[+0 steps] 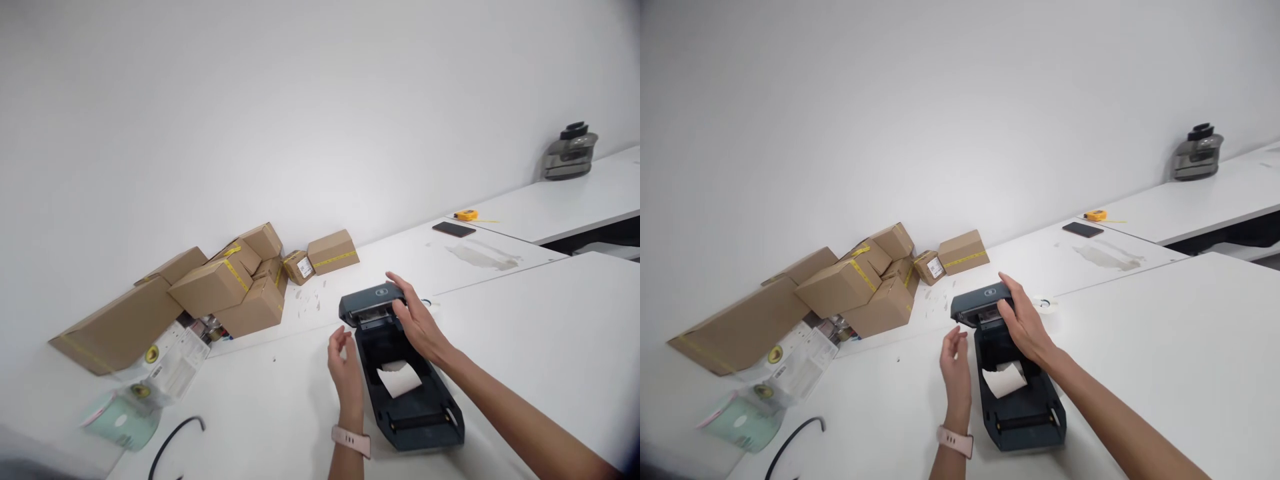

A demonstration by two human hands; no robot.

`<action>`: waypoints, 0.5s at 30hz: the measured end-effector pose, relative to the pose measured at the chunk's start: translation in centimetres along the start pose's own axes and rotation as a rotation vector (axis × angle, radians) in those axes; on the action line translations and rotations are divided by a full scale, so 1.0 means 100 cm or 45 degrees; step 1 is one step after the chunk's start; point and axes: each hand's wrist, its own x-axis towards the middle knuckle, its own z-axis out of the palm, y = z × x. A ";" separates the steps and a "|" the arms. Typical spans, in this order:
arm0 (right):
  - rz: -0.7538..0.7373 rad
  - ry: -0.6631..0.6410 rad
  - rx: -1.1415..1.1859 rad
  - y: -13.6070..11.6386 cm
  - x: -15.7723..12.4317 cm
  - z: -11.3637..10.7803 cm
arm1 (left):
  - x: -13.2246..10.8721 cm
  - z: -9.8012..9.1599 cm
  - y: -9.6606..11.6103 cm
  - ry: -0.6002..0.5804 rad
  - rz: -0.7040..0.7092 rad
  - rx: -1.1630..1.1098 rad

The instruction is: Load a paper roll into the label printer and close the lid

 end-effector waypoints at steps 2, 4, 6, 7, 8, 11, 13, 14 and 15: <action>-0.015 0.028 -0.020 0.003 0.030 0.008 | 0.008 0.009 -0.014 -0.089 -0.009 0.078; 0.009 0.014 -0.050 0.008 0.055 0.013 | 0.010 0.017 -0.026 -0.144 -0.008 0.121; 0.061 -0.003 -0.072 0.013 0.070 0.014 | 0.009 0.022 -0.035 -0.182 0.010 0.153; 0.077 0.015 -0.087 0.014 0.072 0.013 | 0.008 0.024 -0.038 -0.192 0.025 0.163; 0.072 0.068 -0.107 0.015 0.070 0.011 | 0.008 0.025 -0.040 -0.197 0.040 0.172; -0.081 0.237 -0.230 0.019 0.045 0.006 | 0.010 0.028 -0.046 -0.189 0.079 0.196; -0.236 -0.010 -0.439 0.026 0.020 0.006 | 0.011 0.029 -0.047 -0.185 0.096 0.209; -0.297 -0.248 -0.553 0.031 0.008 0.008 | 0.012 0.029 -0.048 -0.183 0.100 0.213; -0.345 -0.500 -0.653 0.037 -0.002 0.011 | 0.012 0.029 -0.047 -0.182 0.100 0.216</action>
